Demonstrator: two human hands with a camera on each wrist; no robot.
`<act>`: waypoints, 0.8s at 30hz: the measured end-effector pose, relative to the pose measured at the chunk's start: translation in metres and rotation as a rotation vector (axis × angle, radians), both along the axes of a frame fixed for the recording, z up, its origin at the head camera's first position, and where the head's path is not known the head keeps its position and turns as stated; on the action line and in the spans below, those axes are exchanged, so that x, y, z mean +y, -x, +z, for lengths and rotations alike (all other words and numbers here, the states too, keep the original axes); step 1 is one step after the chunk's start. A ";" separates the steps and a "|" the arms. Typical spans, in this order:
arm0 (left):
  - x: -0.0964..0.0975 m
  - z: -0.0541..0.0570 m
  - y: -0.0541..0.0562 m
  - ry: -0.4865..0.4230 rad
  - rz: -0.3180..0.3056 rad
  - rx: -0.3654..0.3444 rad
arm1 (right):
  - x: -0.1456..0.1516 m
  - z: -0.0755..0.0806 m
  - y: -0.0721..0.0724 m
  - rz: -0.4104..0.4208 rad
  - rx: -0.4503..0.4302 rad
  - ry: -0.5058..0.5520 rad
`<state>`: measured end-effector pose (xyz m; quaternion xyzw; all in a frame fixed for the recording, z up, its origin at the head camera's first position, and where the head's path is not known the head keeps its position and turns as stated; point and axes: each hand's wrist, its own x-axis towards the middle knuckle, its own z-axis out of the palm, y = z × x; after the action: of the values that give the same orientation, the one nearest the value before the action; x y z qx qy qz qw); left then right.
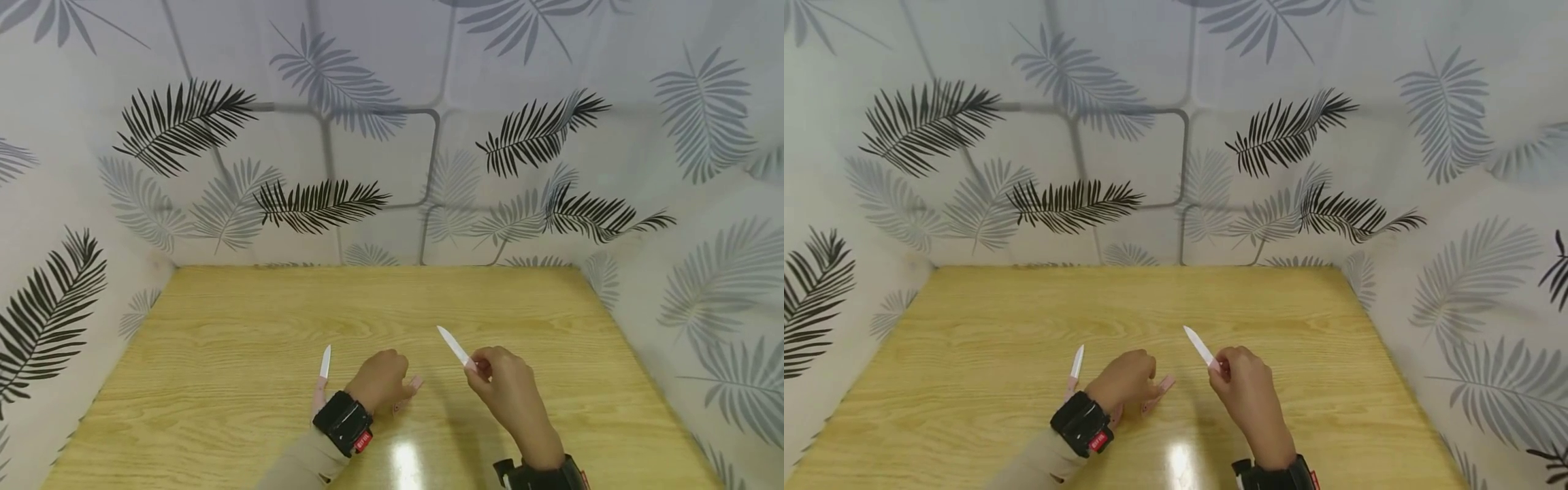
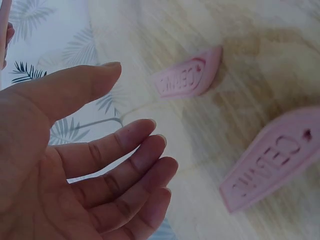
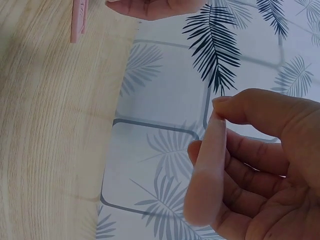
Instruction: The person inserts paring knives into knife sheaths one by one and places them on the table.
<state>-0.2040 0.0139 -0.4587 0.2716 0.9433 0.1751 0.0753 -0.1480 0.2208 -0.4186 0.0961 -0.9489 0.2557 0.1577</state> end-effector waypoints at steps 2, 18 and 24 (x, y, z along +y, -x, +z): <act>0.001 -0.003 0.000 0.005 0.005 0.002 | 0.000 0.000 0.000 0.003 0.005 0.001; 0.010 -0.024 -0.001 -0.082 0.056 -0.008 | 0.002 -0.007 -0.002 0.006 -0.036 0.024; 0.013 -0.026 -0.004 -0.072 0.065 0.044 | 0.002 -0.010 -0.003 0.022 -0.026 0.034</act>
<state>-0.1995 0.0274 -0.4845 0.2472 0.9461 0.2055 0.0390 -0.1453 0.2224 -0.4290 0.1006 -0.9453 0.2746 0.1441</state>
